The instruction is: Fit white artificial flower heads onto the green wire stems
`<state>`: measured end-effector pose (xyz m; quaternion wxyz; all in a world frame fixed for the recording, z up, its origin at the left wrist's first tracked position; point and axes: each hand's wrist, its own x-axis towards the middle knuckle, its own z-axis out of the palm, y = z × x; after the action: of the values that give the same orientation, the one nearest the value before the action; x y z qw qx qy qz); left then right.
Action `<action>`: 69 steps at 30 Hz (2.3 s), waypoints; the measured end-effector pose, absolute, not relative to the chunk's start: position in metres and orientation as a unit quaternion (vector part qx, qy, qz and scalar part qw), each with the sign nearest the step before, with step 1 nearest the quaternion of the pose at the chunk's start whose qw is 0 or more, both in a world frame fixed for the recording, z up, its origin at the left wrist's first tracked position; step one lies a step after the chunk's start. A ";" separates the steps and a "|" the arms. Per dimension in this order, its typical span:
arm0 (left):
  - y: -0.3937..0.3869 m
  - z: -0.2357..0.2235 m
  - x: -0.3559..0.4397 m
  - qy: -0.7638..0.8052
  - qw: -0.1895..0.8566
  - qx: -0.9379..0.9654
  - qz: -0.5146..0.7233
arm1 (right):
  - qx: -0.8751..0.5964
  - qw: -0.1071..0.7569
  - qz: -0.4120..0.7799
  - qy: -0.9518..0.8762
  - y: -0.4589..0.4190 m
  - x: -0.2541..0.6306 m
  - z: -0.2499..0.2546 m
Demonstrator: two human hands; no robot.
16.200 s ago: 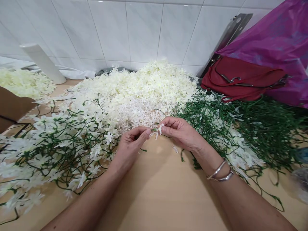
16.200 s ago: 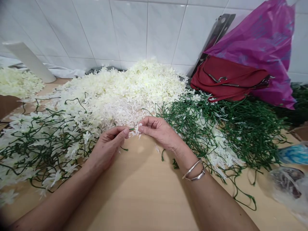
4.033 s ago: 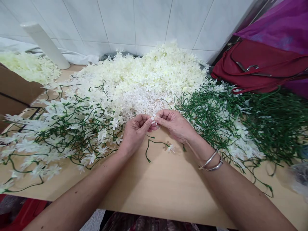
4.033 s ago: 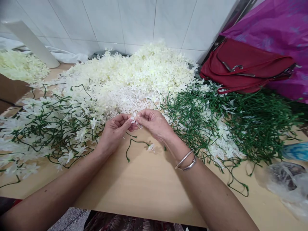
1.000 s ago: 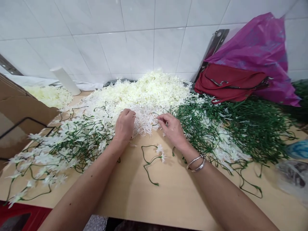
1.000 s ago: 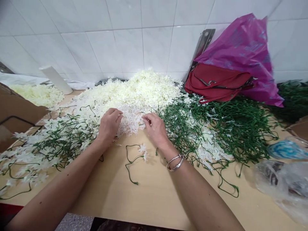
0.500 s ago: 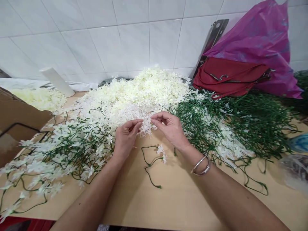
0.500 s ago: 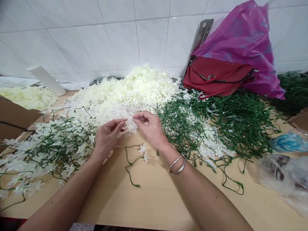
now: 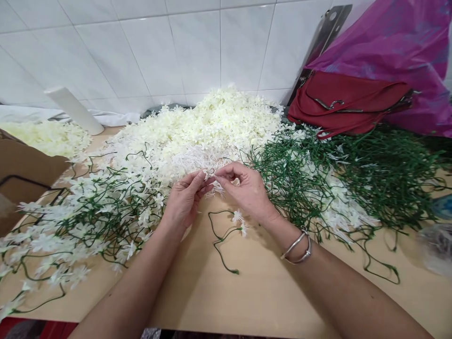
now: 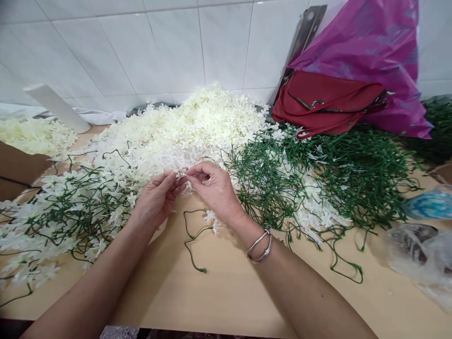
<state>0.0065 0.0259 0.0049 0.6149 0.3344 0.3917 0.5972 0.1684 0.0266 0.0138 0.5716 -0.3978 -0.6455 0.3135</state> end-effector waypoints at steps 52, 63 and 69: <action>0.010 0.008 0.011 0.479 0.221 0.689 0.496 | -0.428 0.576 0.452 -0.530 0.025 0.163 0.008; 0.008 0.011 0.018 0.397 0.432 0.583 0.561 | -0.380 0.617 0.471 -0.504 0.032 0.168 0.003; 0.007 0.011 0.013 0.418 0.374 0.604 0.566 | -0.354 0.609 0.506 -0.497 0.038 0.171 0.000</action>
<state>0.0127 0.0069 0.0115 0.3743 0.6043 0.4179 0.5658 0.1709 0.0375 -0.0004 0.6090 -0.3545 -0.4973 0.5061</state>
